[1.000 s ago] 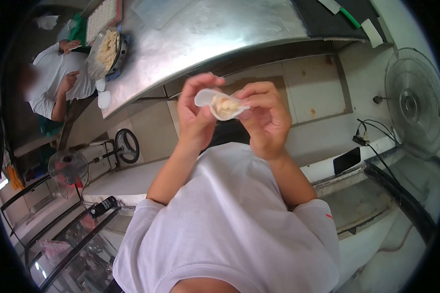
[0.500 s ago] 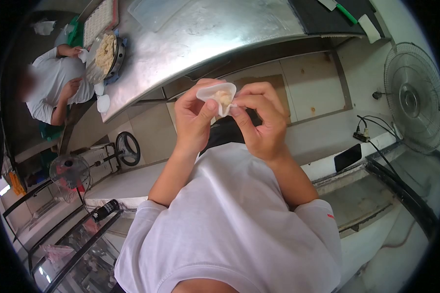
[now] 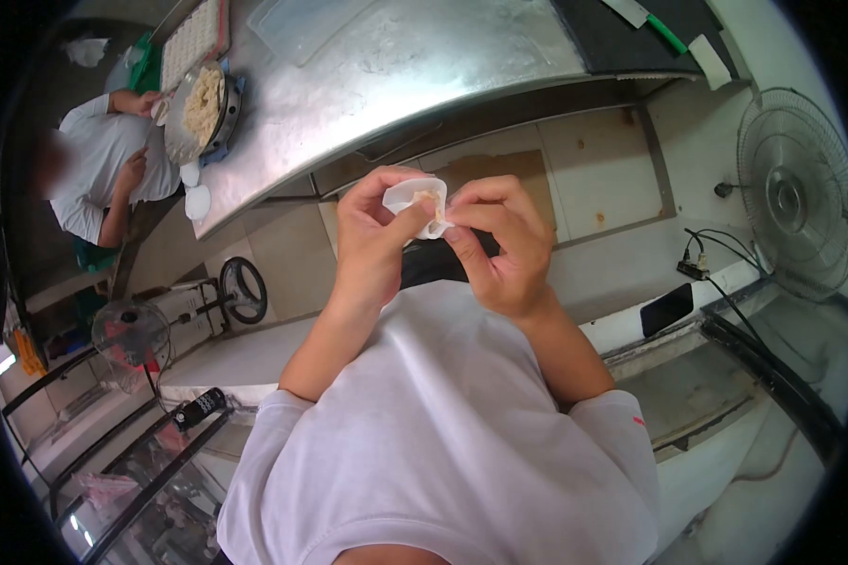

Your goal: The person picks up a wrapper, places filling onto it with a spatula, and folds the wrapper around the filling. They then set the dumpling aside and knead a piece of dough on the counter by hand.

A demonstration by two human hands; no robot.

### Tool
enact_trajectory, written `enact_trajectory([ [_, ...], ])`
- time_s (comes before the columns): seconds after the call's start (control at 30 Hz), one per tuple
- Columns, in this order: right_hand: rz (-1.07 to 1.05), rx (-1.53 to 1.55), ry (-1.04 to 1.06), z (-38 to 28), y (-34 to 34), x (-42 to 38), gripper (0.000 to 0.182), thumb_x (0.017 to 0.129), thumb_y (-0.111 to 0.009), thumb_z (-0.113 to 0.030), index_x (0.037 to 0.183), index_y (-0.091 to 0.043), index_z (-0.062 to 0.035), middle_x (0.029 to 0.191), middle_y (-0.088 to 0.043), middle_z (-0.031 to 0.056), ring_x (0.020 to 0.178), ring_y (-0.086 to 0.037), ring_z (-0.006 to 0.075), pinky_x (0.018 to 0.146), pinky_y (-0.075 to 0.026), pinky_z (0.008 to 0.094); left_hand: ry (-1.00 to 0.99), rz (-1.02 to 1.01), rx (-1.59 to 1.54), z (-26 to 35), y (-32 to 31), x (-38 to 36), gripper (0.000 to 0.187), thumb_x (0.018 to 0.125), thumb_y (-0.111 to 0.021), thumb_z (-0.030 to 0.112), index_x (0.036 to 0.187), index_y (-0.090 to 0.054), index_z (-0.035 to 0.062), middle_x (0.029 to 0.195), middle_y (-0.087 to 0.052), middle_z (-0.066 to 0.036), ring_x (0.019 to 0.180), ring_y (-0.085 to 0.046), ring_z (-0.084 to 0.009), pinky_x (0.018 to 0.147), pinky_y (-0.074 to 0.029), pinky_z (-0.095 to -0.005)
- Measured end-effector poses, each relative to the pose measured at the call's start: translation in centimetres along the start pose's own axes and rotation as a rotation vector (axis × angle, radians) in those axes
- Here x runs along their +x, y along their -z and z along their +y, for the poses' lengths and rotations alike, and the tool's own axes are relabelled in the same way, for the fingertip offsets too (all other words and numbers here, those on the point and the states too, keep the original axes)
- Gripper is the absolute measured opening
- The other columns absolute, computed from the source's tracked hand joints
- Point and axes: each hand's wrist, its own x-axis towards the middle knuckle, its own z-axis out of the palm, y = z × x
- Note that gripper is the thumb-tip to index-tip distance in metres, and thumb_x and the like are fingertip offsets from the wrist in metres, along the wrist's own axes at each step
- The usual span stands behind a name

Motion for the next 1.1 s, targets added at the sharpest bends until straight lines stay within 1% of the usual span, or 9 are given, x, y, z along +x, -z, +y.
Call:
enact_trajectory([
  [0.1, -0.017, 0.020, -0.052, -0.3, 0.1, 0.0, 0.010, 0.084, -0.070, -0.001, 0.093, -0.065, -0.0020, 0.094, -0.062, 0.0120, 0.082, -0.062, 0.0229, 0.070, -0.051, 0.0302, 0.021, -0.017, 0.086, 0.6, -0.1, -0.1, 0.018, 0.084, -0.070, 0.004, 0.102, -0.066, 0.0014, 0.102, -0.066, -0.007, 0.090, -0.064, -0.0140, 0.073, -0.052, -0.0263],
  [0.2, 0.016, 0.108, -0.102, -0.3, 0.0, -0.1, 0.011, 0.086, -0.068, 0.000, 0.095, -0.063, 0.0000, 0.098, -0.060, 0.0130, 0.087, -0.061, 0.0209, 0.075, -0.051, 0.0297, 0.046, -0.060, -0.048, 0.9, 0.4, 0.0, 0.018, 0.085, -0.067, 0.001, 0.102, -0.067, -0.0036, 0.105, -0.066, -0.010, 0.095, -0.063, -0.0133, 0.083, -0.051, -0.0290],
  [0.27, 0.050, 0.197, -0.132, -0.1, -0.1, -0.2, 0.011, 0.087, -0.068, -0.001, 0.097, -0.062, 0.0009, 0.100, -0.059, 0.0134, 0.089, -0.060, 0.0200, 0.077, -0.051, 0.0299, -0.039, -0.200, -0.171, 0.4, 1.2, 0.2, 0.024, 0.087, -0.065, 0.004, 0.110, -0.064, -0.0039, 0.117, -0.061, -0.012, 0.105, -0.060, -0.0158, 0.088, -0.050, -0.0300],
  [0.5, 0.106, 0.364, -0.176, 0.0, 0.2, -0.4, 0.013, 0.090, -0.067, -0.002, 0.101, -0.059, 0.0021, 0.105, -0.056, 0.0145, 0.094, -0.059, 0.0195, 0.082, -0.051, 0.0307, -0.261, -0.219, -0.056, 0.3, 1.0, -0.6, 0.039, 0.087, -0.070, 0.005, 0.123, -0.057, -0.0017, 0.128, -0.053, -0.015, 0.117, -0.055, -0.0204, 0.096, -0.048, -0.0324],
  [0.67, 0.110, 0.368, -0.142, 0.4, -0.2, -0.7, 0.013, 0.091, -0.066, -0.001, 0.101, -0.059, 0.0023, 0.106, -0.055, 0.0144, 0.094, -0.059, 0.0191, 0.082, -0.051, 0.0302, -0.340, -0.258, 0.142, 0.0, 1.7, -0.2, 0.017, 0.088, -0.071, 0.004, 0.103, -0.064, -0.0011, 0.131, -0.050, -0.016, 0.115, -0.055, -0.0214, 0.095, -0.049, -0.0342],
  [0.9, 0.127, 0.381, -0.199, 0.5, -0.5, -1.0, 0.013, 0.092, -0.064, -0.002, 0.102, -0.057, 0.0019, 0.104, -0.054, 0.0132, 0.090, -0.056, 0.0163, 0.078, -0.049, 0.0273, -0.397, -0.267, 0.163, 0.5, 2.0, -0.6, 0.010, 0.086, -0.074, 0.005, 0.092, -0.066, 0.0018, 0.133, -0.050, -0.018, 0.107, -0.059, -0.0199, 0.089, -0.050, -0.0341],
  [1.0, 0.120, 0.403, -0.183, 0.2, -0.8, -1.0, 0.013, 0.092, -0.065, -0.003, 0.102, -0.058, 0.0013, 0.104, -0.054, 0.0130, 0.090, -0.055, 0.0166, 0.078, -0.048, 0.0272, -0.547, -0.357, 0.272, -0.2, 2.3, -0.5, 0.020, 0.085, -0.075, 0.004, 0.102, -0.064, 0.0021, 0.133, -0.051, -0.020, 0.101, -0.061, -0.0187, 0.088, -0.050, -0.0331],
  [1.07, 0.114, 0.407, -0.173, 0.2, -1.0, -1.1, 0.014, 0.092, -0.065, -0.004, 0.103, -0.058, 0.0013, 0.103, -0.054, 0.0126, 0.090, -0.055, 0.0172, 0.080, -0.047, 0.0281, -0.528, -0.170, 0.024, -0.8, 1.2, -0.9, 0.039, 0.084, -0.075, 0.002, 0.119, -0.057, 0.0024, 0.128, -0.056, -0.022, 0.105, -0.061, -0.0202, 0.090, -0.050, -0.0338],
  [1.1, 0.108, 0.411, -0.163, 0.2, -1.1, -1.2, 0.014, 0.092, -0.066, -0.004, 0.103, -0.058, 0.0013, 0.103, -0.054, 0.0123, 0.090, -0.055, 0.0177, 0.081, -0.047, 0.0289, -0.528, -0.172, 0.023, -0.5, 1.1, -1.1, 0.039, 0.084, -0.075, 0.002, 0.119, -0.057, 0.0024, 0.128, -0.056, -0.022, 0.105, -0.061, -0.0202, 0.090, -0.050, -0.0338],
])
